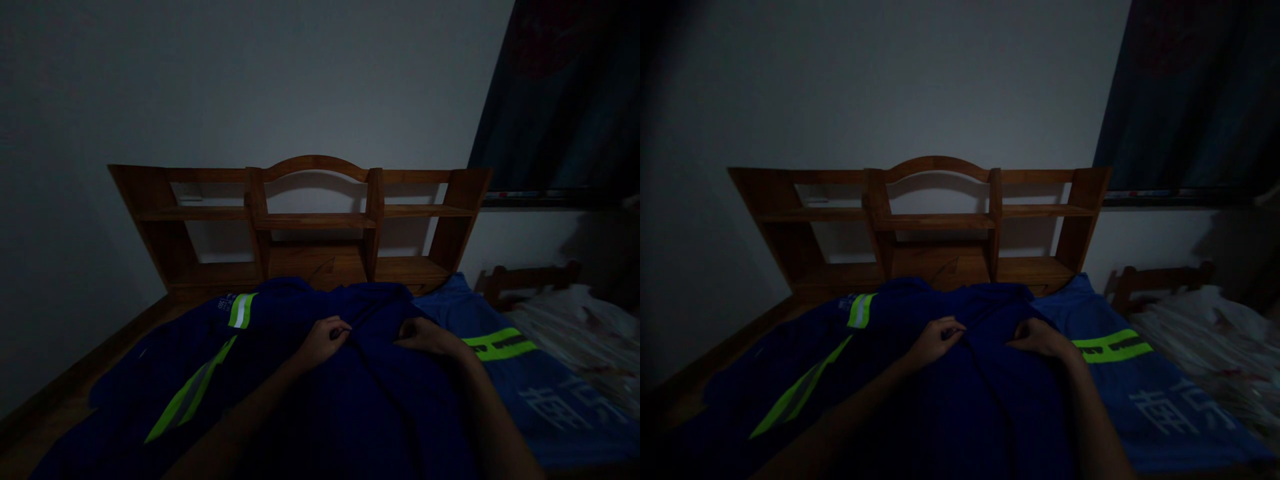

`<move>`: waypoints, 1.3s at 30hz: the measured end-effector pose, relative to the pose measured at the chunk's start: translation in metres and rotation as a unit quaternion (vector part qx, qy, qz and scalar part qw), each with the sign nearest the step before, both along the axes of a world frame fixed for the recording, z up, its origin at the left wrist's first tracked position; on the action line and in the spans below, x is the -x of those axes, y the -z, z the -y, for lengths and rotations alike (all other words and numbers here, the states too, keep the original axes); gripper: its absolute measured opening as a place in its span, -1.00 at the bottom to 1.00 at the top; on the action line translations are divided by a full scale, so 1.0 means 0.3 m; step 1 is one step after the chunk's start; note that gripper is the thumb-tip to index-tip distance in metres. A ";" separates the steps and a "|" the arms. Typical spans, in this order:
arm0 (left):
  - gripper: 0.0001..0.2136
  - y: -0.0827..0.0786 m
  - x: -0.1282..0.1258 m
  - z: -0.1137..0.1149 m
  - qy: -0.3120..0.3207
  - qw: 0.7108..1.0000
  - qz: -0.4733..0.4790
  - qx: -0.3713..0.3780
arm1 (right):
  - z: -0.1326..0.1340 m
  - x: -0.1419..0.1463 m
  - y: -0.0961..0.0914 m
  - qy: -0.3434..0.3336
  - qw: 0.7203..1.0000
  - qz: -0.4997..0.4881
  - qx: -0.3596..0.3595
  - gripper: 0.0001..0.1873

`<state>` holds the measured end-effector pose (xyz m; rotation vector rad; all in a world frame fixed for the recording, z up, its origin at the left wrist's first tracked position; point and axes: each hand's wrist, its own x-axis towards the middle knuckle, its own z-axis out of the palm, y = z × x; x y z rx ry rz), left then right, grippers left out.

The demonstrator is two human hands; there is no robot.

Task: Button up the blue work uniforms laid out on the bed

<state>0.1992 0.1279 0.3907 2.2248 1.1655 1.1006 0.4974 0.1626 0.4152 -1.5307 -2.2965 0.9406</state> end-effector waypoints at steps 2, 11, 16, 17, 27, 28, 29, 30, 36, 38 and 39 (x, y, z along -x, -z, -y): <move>-0.83 -0.006 -0.001 0.001 -0.009 1.000 0.015 -0.002 | 0.012 0.016 -0.013 -0.023 0.999 -0.010 0.030 -0.47; -0.81 -0.048 0.002 0.023 -0.104 0.991 0.089 -0.005 | 0.060 0.084 -0.027 -0.063 0.988 -0.087 0.114 -0.30; -0.82 -0.049 0.007 0.026 -0.160 0.981 0.109 -0.023 | 0.062 0.136 -0.035 -0.070 0.988 -0.133 0.020 -0.56; -0.82 -0.048 0.007 0.024 -0.166 0.980 0.105 -0.029 | 0.063 0.145 -0.040 -0.068 0.985 -0.158 0.006 -0.60; -0.69 -0.104 -0.029 0.093 -0.131 0.963 -0.071 -0.226 | 0.091 0.165 -0.098 -0.003 0.949 -0.315 0.023 -0.61; -0.67 -0.106 -0.036 0.105 -0.109 0.959 -0.100 -0.242 | 0.089 0.167 -0.094 -0.007 0.948 -0.317 0.019 -0.62; -0.65 -0.106 -0.043 0.114 -0.088 0.954 -0.127 -0.255 | 0.086 0.170 -0.088 -0.010 0.948 -0.317 0.013 -0.62; -0.63 -0.103 -0.050 0.120 -0.067 0.950 -0.150 -0.265 | 0.083 0.174 -0.080 -0.012 0.949 -0.316 0.003 -0.63; -0.62 -0.071 -0.069 0.113 0.026 0.947 -0.197 -0.251 | 0.077 0.222 -0.034 -0.028 0.965 -0.254 -0.066 -0.70; -0.63 -0.068 -0.068 0.111 0.030 0.954 -0.194 -0.227 | 0.084 0.235 -0.031 -0.042 0.966 -0.245 -0.070 -0.73; -0.63 -0.069 -0.067 0.111 0.034 0.957 -0.190 -0.216 | 0.088 0.238 -0.032 -0.048 0.966 -0.242 -0.070 -0.74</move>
